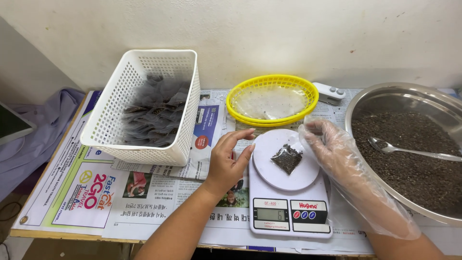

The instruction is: The person fills small plastic bags with grains from a large metal bowl using a spoon, weighs each bag on a digital scale, and places them into a white basket.

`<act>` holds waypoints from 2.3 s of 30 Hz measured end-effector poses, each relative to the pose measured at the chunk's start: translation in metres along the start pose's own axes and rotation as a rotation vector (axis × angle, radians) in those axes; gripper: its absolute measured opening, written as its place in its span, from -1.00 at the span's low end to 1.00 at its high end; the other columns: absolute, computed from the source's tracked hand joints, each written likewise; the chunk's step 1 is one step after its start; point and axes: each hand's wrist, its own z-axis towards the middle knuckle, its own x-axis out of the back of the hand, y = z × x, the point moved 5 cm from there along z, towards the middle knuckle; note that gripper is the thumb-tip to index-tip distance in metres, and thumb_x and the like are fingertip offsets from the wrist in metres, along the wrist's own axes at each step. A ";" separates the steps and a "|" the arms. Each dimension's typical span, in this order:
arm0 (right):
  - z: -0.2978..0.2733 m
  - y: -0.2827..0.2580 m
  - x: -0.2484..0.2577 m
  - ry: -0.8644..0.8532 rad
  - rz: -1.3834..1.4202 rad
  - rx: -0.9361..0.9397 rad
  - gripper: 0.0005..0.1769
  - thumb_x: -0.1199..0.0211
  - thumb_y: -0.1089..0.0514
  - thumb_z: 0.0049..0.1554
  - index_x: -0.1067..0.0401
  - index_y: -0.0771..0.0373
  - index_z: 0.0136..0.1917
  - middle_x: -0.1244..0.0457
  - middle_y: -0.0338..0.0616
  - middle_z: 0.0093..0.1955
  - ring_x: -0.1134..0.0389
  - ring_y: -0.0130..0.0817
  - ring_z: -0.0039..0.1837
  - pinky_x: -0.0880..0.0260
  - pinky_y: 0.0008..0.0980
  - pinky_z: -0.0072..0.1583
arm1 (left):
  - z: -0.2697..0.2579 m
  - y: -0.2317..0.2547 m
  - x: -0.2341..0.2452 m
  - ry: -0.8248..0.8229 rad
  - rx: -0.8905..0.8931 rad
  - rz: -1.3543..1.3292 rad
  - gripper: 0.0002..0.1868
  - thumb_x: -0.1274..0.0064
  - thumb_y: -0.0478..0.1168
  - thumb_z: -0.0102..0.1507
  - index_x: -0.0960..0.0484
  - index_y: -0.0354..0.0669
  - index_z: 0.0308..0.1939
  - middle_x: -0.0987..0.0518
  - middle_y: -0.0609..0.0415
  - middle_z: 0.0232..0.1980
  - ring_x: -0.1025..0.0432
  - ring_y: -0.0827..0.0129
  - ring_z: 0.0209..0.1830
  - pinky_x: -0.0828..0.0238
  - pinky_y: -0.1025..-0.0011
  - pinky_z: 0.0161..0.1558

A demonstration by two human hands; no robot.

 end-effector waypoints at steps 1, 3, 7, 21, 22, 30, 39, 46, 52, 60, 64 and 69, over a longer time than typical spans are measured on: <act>0.000 -0.003 0.000 -0.014 0.042 -0.010 -0.54 -0.17 -0.19 0.27 -0.47 0.09 0.30 -0.37 0.13 0.23 -0.32 0.11 0.38 -0.34 0.10 0.35 | 0.000 0.000 0.000 -0.003 -0.005 0.001 -0.68 -0.17 -0.26 0.31 -0.67 -0.10 0.15 -0.70 0.07 -0.10 -0.59 0.18 0.01 -0.49 0.20 0.12; -0.001 -0.005 0.003 -0.028 0.085 -0.020 -0.53 -0.12 -0.20 0.30 -0.48 0.09 0.30 -0.37 0.09 0.24 -0.33 0.08 0.38 -0.34 0.08 0.35 | 0.000 0.000 0.000 -0.006 -0.009 0.002 -0.68 -0.16 -0.25 0.31 -0.67 -0.10 0.15 -0.70 0.07 -0.10 -0.58 0.18 0.01 -0.49 0.20 0.12; -0.004 -0.008 0.009 -0.044 0.061 -0.019 -0.56 -0.05 -0.18 0.33 -0.45 0.03 0.34 -0.36 0.02 0.28 -0.30 0.02 0.41 -0.28 0.05 0.40 | -0.001 0.001 -0.001 -0.025 -0.027 0.005 -0.68 -0.15 -0.25 0.32 -0.66 -0.13 0.16 -0.70 0.04 -0.11 -0.58 0.13 0.00 -0.48 0.16 0.10; -0.003 -0.004 0.010 -0.072 0.087 -0.077 -0.59 -0.07 -0.11 0.33 -0.51 0.11 0.26 -0.41 0.08 0.17 -0.37 -0.01 0.34 -0.36 0.01 0.31 | -0.014 -0.006 -0.020 -0.148 -0.148 0.133 -0.79 -0.31 -0.10 0.19 -0.75 0.04 -0.11 -0.65 0.16 -0.17 -0.46 0.12 0.08 -0.34 0.12 0.21; -0.001 0.001 0.008 -0.080 0.080 -0.082 -0.60 -0.07 -0.09 0.33 -0.54 0.14 0.23 -0.42 0.09 0.14 -0.39 0.00 0.31 -0.37 -0.01 0.29 | -0.014 0.001 -0.024 -0.175 -0.182 0.169 -0.81 -0.26 -0.03 0.23 -0.76 0.12 -0.12 -0.63 0.21 -0.12 -0.41 0.15 0.14 -0.27 0.13 0.27; -0.006 -0.007 0.004 -0.063 0.126 -0.103 -0.67 -0.21 -0.05 0.26 -0.62 0.17 0.11 -0.44 0.05 0.03 -0.45 -0.15 0.14 -0.44 -0.11 0.15 | -0.029 0.001 -0.057 -0.348 -0.220 0.358 -0.79 -0.13 0.07 0.27 -0.74 0.26 -0.08 -0.60 0.36 0.05 -0.20 0.23 0.31 0.05 0.06 0.39; -0.020 -0.013 0.024 0.052 0.262 0.151 -0.70 -0.26 -0.01 0.21 -0.62 0.25 -0.08 -0.40 0.15 -0.08 -0.42 -0.02 0.08 -0.42 -0.13 0.14 | -0.004 0.022 -0.062 -0.302 -0.089 0.183 -0.79 -0.15 0.03 0.26 -0.66 0.12 -0.09 -0.59 0.13 0.03 -0.27 0.12 0.27 -0.05 0.01 0.36; -0.045 -0.031 0.089 0.251 0.136 0.570 -0.90 -0.29 0.18 0.19 -0.52 0.25 -0.06 -0.36 -0.07 0.09 -0.34 -0.19 0.30 -0.29 -0.26 0.43 | 0.046 0.038 -0.126 -0.566 0.094 -0.409 -0.54 -0.24 -0.12 0.24 -0.51 -0.11 0.18 -0.60 0.08 0.15 -0.57 0.37 0.14 -0.49 0.44 0.25; -0.051 -0.022 0.131 0.250 0.152 0.261 -0.63 -0.17 0.31 0.20 -0.36 0.34 0.28 -0.28 0.03 0.27 -0.32 -0.25 0.21 -0.33 -0.37 0.29 | 0.066 0.035 -0.188 -0.816 0.264 -0.208 -0.80 -0.20 -0.23 0.25 -0.63 0.02 -0.04 -0.73 0.14 -0.24 -0.62 0.47 -0.34 -0.56 0.47 -0.21; -0.040 0.050 0.135 0.122 -0.367 0.516 -0.44 0.05 0.16 0.28 -0.26 -0.06 0.53 -0.08 0.23 0.57 0.01 0.11 0.65 0.07 0.15 0.55 | 0.087 0.038 -0.231 -0.990 0.051 0.577 -0.75 -0.17 -0.09 0.12 -0.60 -0.01 -0.16 -0.70 0.02 -0.11 -0.55 0.00 -0.04 -0.46 -0.01 -0.19; -0.041 0.055 0.131 0.156 -0.361 0.605 -0.39 -0.04 0.29 0.20 -0.30 -0.03 0.49 -0.12 0.14 0.54 -0.07 0.12 0.61 0.01 0.09 0.57 | 0.088 0.040 -0.235 -1.045 0.077 0.627 -0.76 -0.16 -0.11 0.12 -0.61 0.02 -0.14 -0.70 0.04 -0.12 -0.56 0.03 -0.06 -0.49 0.03 -0.21; -0.041 0.048 0.129 0.133 -0.362 0.624 -0.44 -0.01 0.24 0.23 -0.31 -0.03 0.49 -0.11 0.19 0.56 -0.07 0.16 0.62 0.00 0.15 0.54 | 0.091 0.050 -0.228 -1.064 0.119 0.660 -0.74 -0.16 -0.08 0.14 -0.63 0.03 -0.11 -0.70 0.04 -0.11 -0.57 0.06 -0.07 -0.52 0.06 -0.20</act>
